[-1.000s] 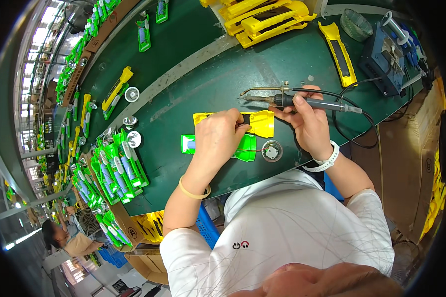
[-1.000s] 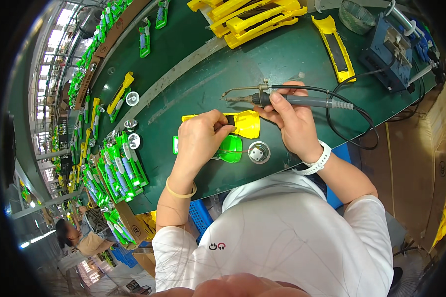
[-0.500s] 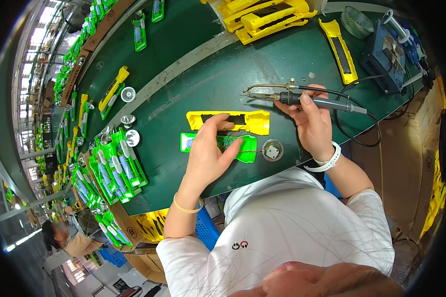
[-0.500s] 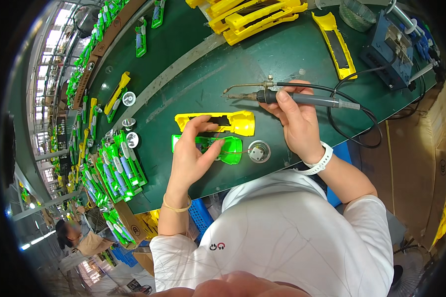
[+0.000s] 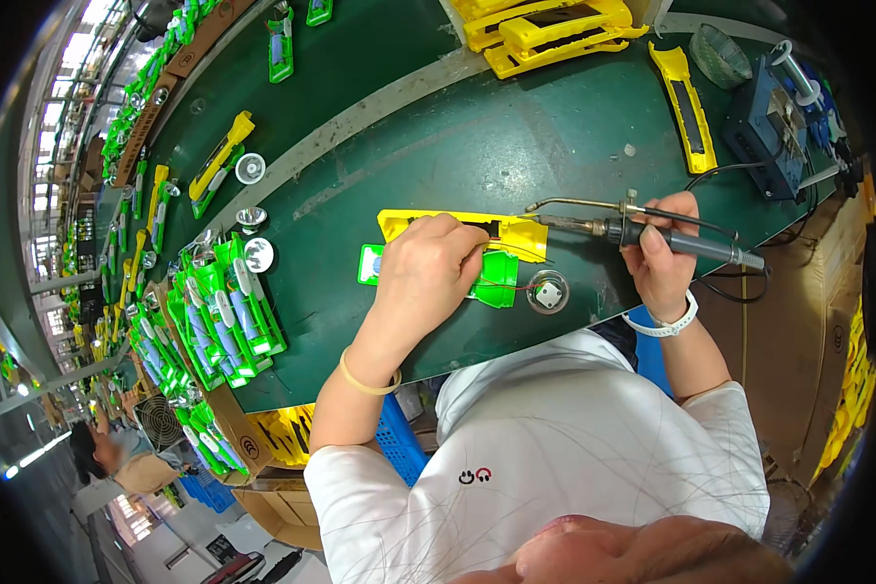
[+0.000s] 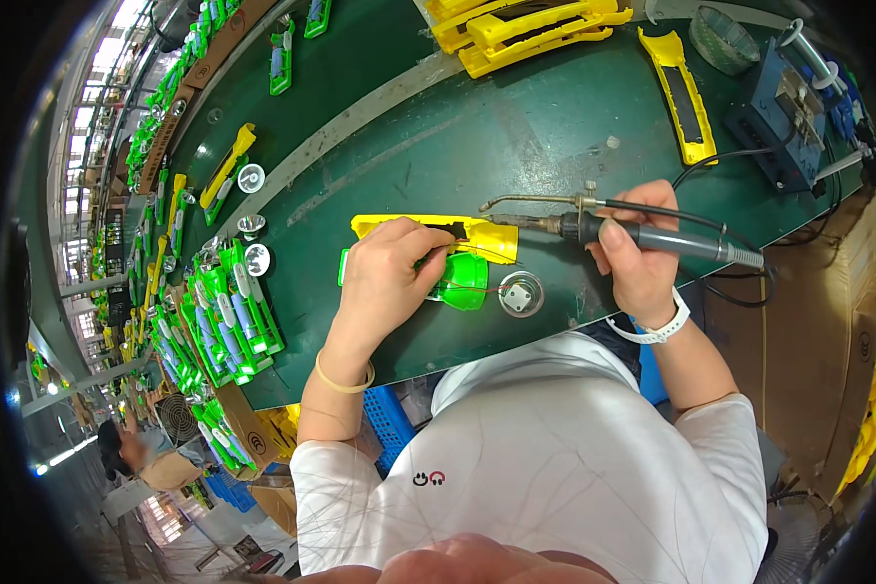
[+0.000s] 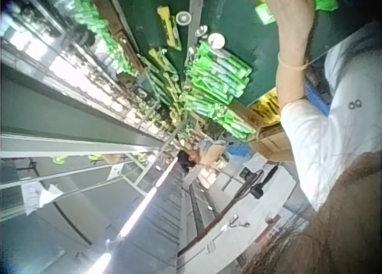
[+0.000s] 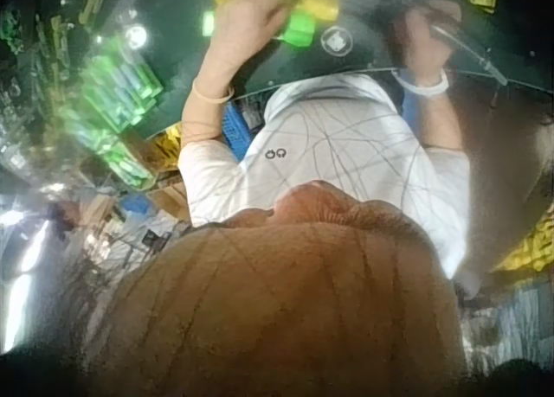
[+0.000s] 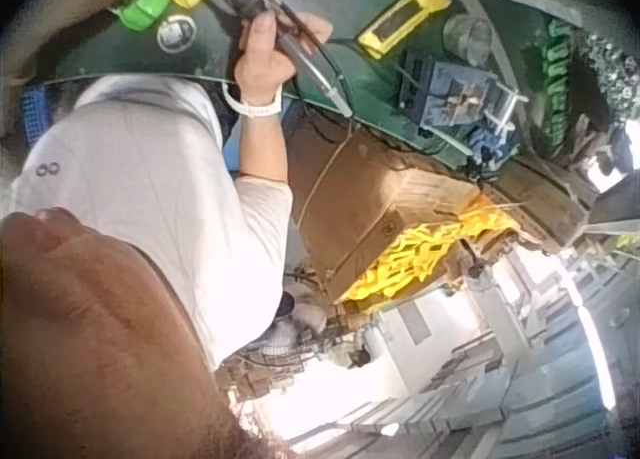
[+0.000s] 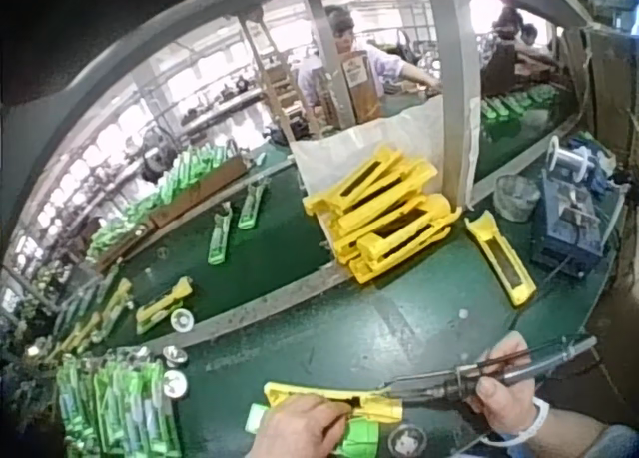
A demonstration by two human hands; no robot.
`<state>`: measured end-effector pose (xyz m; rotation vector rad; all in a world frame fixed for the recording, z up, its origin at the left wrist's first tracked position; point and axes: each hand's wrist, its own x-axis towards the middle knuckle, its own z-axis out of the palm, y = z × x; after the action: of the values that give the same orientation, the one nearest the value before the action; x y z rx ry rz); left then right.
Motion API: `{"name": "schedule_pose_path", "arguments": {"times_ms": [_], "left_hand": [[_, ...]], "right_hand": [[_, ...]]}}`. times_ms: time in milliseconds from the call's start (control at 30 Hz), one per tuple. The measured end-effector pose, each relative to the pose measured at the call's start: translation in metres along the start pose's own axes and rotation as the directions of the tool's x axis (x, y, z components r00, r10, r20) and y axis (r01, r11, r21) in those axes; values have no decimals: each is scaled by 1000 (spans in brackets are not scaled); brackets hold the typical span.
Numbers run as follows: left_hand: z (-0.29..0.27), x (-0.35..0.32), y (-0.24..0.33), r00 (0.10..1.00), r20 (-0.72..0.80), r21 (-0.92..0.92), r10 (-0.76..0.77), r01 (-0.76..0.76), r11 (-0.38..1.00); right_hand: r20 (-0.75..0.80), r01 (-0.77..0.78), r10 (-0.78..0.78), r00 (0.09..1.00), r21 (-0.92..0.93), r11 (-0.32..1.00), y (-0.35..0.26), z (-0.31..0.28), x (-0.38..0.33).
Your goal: The person solders wires and electronic components inside flashlight casings using a soldering iron, attaches the housing parts together, and places the assembled flashlights onto the conveyor line.
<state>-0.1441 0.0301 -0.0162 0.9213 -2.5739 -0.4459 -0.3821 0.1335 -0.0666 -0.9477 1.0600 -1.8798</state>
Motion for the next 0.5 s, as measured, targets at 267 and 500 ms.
{"name": "schedule_pose_path", "arguments": {"times_ms": [267,500], "left_hand": [[2,7,6,998,51,107,-29,23,994],[2,9,8,999,32,97,-39,36,995]], "right_hand": [[276,145,-80,958,-226,963,4,-7,-5],[387,271,-122,914,-360,893,8,1,-4]]}}
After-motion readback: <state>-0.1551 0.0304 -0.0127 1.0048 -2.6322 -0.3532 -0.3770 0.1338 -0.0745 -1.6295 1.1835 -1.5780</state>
